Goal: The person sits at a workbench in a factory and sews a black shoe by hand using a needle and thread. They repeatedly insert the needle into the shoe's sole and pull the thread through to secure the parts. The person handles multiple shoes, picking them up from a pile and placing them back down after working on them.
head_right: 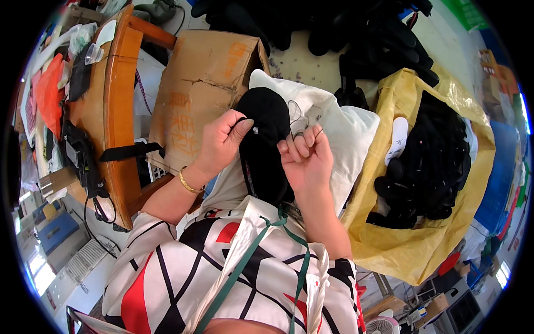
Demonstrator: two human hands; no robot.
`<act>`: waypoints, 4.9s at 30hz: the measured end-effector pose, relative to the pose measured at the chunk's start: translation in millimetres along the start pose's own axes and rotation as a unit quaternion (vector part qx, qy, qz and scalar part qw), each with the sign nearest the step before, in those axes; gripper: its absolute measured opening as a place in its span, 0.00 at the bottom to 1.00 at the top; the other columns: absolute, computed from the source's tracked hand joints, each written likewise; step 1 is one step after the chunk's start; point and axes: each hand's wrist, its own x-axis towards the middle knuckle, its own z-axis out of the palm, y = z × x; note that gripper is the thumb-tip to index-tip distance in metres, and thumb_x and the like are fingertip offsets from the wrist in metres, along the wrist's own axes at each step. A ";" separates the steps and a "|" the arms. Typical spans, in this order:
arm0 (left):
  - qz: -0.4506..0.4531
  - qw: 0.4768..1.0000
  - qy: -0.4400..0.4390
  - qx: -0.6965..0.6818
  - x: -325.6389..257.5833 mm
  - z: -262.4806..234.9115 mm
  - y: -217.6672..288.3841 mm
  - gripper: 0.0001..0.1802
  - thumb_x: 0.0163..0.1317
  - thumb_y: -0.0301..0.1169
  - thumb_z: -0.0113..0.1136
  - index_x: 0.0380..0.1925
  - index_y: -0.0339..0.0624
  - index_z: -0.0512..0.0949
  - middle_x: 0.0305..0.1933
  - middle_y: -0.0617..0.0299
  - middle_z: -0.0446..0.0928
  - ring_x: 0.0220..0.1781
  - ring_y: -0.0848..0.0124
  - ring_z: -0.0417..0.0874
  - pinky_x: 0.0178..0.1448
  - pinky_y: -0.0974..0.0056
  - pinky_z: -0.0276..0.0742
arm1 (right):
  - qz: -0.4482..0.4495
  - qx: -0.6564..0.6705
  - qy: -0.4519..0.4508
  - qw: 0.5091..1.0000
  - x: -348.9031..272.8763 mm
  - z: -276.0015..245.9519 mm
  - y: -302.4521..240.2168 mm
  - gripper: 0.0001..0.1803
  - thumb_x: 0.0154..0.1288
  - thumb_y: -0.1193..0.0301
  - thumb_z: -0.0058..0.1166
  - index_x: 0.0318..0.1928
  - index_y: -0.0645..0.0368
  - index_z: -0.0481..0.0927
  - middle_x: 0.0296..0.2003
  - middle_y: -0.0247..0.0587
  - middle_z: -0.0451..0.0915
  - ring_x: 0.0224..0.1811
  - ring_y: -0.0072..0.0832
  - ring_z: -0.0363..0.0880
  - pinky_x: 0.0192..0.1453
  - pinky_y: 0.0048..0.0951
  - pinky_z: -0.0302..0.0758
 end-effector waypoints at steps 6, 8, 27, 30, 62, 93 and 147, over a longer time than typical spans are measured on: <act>0.021 1.000 0.021 0.006 0.9 1.4 -2.0 0.11 0.67 0.32 0.63 0.32 0.36 0.76 0.24 0.54 0.72 0.23 0.63 0.69 0.29 0.64 0.70 | -0.019 0.010 0.032 0.999 -14.3 -6.6 -2.2 0.19 0.75 0.66 0.39 0.22 0.50 0.60 0.14 0.27 0.53 0.18 0.23 0.48 0.39 0.31 0.63; 0.024 0.999 0.021 0.011 1.5 0.8 -3.2 0.11 0.67 0.32 0.63 0.31 0.36 0.76 0.23 0.54 0.71 0.23 0.63 0.68 0.29 0.64 0.70 | -0.029 0.005 0.043 0.999 -19.1 -7.3 -1.5 0.19 0.75 0.66 0.39 0.21 0.50 0.60 0.14 0.26 0.52 0.18 0.22 0.48 0.39 0.31 0.63; -0.057 0.991 -0.112 -0.035 11.3 -19.5 -12.1 0.10 0.67 0.31 0.61 0.35 0.36 0.73 0.27 0.56 0.74 0.27 0.62 0.70 0.35 0.65 0.71 | -0.373 -0.488 0.048 0.788 -51.2 -1.5 -26.9 0.09 0.74 0.74 0.46 0.34 0.64 0.75 0.28 0.39 0.79 0.36 0.26 0.78 0.49 0.30 0.74; 0.023 0.996 -0.082 0.019 10.4 -18.1 -8.6 0.09 0.65 0.29 0.62 0.36 0.37 0.73 0.29 0.58 0.74 0.28 0.61 0.72 0.35 0.64 0.72 | -0.364 -0.714 0.050 0.596 -92.5 -17.4 -64.2 0.10 0.71 0.75 0.49 0.30 0.66 0.76 0.29 0.42 0.80 0.33 0.27 0.80 0.40 0.28 0.75; -0.155 0.984 -0.082 0.030 23.6 0.1 22.0 0.13 0.56 0.32 0.64 0.23 0.34 0.72 0.18 0.69 0.68 0.23 0.81 0.69 0.26 0.69 0.66 | -0.108 -0.607 -0.074 0.783 -19.2 -10.6 9.4 0.05 0.70 0.73 0.53 0.40 0.64 0.75 0.22 0.34 0.76 0.22 0.18 0.74 0.27 0.24 0.71; -0.283 0.948 -0.081 -0.120 18.3 -2.8 26.5 0.06 0.63 0.32 0.62 0.29 0.43 0.77 0.27 0.70 0.77 0.22 0.82 0.74 0.27 0.75 0.73 | -0.268 -0.770 -0.080 0.573 -4.2 -15.6 26.6 0.04 0.66 0.73 0.52 0.40 0.56 0.72 0.25 0.46 0.80 0.29 0.48 0.81 0.28 0.47 0.73; -0.200 0.971 -0.045 -0.120 8.1 18.0 12.9 0.09 0.65 0.33 0.66 0.29 0.44 0.77 0.26 0.71 0.76 0.21 0.83 0.73 0.25 0.76 0.71 | -0.044 -0.362 -0.054 0.929 2.4 -7.8 -72.4 0.07 0.77 0.66 0.44 0.41 0.56 0.71 0.23 0.30 0.76 0.18 0.19 0.74 0.20 0.19 0.70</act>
